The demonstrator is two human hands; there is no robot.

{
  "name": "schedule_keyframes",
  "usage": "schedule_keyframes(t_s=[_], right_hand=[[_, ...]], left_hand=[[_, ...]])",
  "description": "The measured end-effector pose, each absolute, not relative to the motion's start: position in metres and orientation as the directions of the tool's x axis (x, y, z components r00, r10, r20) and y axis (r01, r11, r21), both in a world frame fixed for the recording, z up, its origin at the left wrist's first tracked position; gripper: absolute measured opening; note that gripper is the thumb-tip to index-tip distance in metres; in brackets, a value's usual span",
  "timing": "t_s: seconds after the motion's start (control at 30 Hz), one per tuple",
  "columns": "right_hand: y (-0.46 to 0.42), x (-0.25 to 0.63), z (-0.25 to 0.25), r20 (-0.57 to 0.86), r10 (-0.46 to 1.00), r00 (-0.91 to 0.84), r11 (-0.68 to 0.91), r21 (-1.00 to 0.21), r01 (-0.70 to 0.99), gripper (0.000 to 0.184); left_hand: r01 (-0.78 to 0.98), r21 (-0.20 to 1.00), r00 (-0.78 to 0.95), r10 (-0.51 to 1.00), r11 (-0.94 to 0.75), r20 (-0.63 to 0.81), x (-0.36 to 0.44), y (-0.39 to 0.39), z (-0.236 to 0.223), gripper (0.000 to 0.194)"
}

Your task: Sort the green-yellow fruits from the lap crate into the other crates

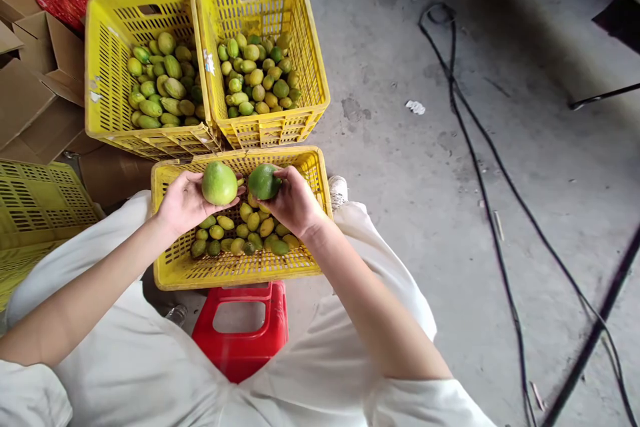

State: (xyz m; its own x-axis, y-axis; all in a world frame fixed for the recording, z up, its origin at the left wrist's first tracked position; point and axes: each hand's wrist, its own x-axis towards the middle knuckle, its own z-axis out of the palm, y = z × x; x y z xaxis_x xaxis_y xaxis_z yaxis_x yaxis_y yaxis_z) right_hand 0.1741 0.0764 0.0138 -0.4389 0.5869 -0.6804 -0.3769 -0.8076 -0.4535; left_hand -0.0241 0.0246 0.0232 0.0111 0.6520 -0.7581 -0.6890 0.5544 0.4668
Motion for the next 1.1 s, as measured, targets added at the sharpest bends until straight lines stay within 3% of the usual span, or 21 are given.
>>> schedule_keyframes(t_s=[0.13,0.23,0.37,0.47,0.57,0.67,0.73,0.83,1.1], right_hand=[[0.077,0.175,0.020,-0.635,0.650,-0.417,-0.760,-0.544,-0.356,0.020],[0.067,0.170,0.012,-0.686,0.579,-0.441,-0.816,-0.488,-0.310,0.030],[0.052,0.161,-0.018,-0.850,0.410,-0.330,-0.900,-0.318,-0.299,0.025],[0.058,0.157,-0.032,-0.883,0.375,-0.281,-0.896,-0.268,-0.353,0.020],[0.080,0.158,-0.023,-0.780,0.518,-0.351,-0.816,-0.327,-0.477,0.019],[0.103,0.162,0.004,-0.544,0.754,-0.368,-0.644,-0.501,-0.578,0.028],[0.109,0.164,0.019,-0.452,0.823,-0.345,-0.565,-0.585,-0.582,0.029],[0.106,0.166,0.025,-0.440,0.828,-0.349,-0.560,-0.600,-0.572,0.027],[0.099,0.171,0.003,-0.546,0.735,-0.402,-0.668,-0.476,-0.572,0.027]], left_hand=[[-0.607,0.565,-0.025,0.697,0.559,-0.717,-0.027,0.023,0.019,0.041],[-0.565,0.568,0.006,0.692,0.598,-0.722,-0.025,0.019,0.016,0.042],[-0.546,0.445,0.006,0.535,0.709,-0.845,-0.020,0.012,0.008,0.032],[-0.558,0.345,-0.021,0.403,0.754,-0.915,-0.019,0.008,0.002,0.020],[-0.558,0.325,-0.032,0.371,0.764,-0.928,-0.020,0.006,-0.003,0.018],[-0.566,0.327,-0.042,0.371,0.756,-0.928,-0.020,0.006,-0.003,0.022],[-0.590,0.314,-0.054,0.352,0.744,-0.935,-0.020,0.008,-0.002,0.023],[-0.658,0.284,-0.079,0.311,0.698,-0.947,-0.020,0.010,-0.002,0.020],[-0.828,0.288,-0.223,0.190,0.480,-0.956,-0.037,0.025,0.000,0.008]])
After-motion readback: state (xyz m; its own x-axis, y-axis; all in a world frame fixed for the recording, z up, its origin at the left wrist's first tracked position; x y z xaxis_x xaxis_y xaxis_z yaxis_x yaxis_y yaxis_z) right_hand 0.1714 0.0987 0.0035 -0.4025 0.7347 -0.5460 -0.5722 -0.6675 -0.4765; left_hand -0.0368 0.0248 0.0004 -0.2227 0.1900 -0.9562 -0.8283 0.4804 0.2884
